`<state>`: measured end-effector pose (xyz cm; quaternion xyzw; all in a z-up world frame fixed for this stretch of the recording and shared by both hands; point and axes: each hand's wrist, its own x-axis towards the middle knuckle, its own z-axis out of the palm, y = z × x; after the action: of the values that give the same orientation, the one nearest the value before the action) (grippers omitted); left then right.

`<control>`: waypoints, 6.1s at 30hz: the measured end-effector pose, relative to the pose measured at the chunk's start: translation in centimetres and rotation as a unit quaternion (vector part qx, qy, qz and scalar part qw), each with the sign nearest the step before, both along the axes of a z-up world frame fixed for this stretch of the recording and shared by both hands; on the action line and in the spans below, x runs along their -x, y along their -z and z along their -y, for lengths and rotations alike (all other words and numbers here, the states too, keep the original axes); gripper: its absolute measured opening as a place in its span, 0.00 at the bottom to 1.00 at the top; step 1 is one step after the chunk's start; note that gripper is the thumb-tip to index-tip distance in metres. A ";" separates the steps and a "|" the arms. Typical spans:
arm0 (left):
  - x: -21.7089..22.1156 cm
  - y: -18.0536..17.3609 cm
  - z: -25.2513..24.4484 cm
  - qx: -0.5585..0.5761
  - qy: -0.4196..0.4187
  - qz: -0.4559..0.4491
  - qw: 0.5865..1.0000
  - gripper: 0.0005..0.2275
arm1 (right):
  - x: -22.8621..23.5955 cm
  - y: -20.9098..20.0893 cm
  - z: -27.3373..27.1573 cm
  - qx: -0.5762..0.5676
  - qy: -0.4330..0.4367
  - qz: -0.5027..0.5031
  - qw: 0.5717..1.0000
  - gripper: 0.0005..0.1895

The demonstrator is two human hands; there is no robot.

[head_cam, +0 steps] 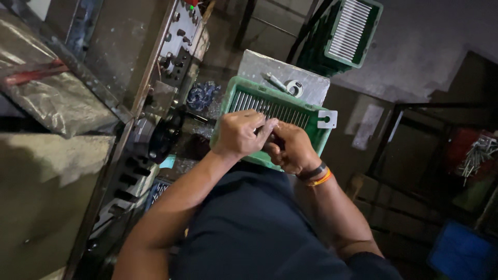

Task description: The person repeatedly picks up metal rods from a green bin, inserts them into a machine, and pulls a lever to process them. The processed rods are then placed back into the bin. This cycle is repeated continuously throughout the clip.

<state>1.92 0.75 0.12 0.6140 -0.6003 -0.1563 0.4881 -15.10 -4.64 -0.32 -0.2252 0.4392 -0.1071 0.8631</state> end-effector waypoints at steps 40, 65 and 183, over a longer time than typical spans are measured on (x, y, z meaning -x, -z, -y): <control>-3.4 15.4 -26.0 0.075 -0.410 -0.762 0.495 0.18 | 4.4 21.4 7.0 0.690 -0.564 -0.374 0.257 0.10; 18.9 10.8 -53.3 0.485 -0.648 -0.572 0.134 0.16 | -16.0 4.8 -47.2 0.602 -0.659 0.438 0.103 0.13; -2.1 7.4 -28.4 -0.152 -0.411 -0.147 0.887 0.19 | -20.4 9.4 -10.3 0.648 -0.555 0.336 0.398 0.10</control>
<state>3.97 29.17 -7.24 0.8425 -0.1847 -0.1192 0.4918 5.27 5.62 -9.74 -0.8573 -0.3090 0.0760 0.4047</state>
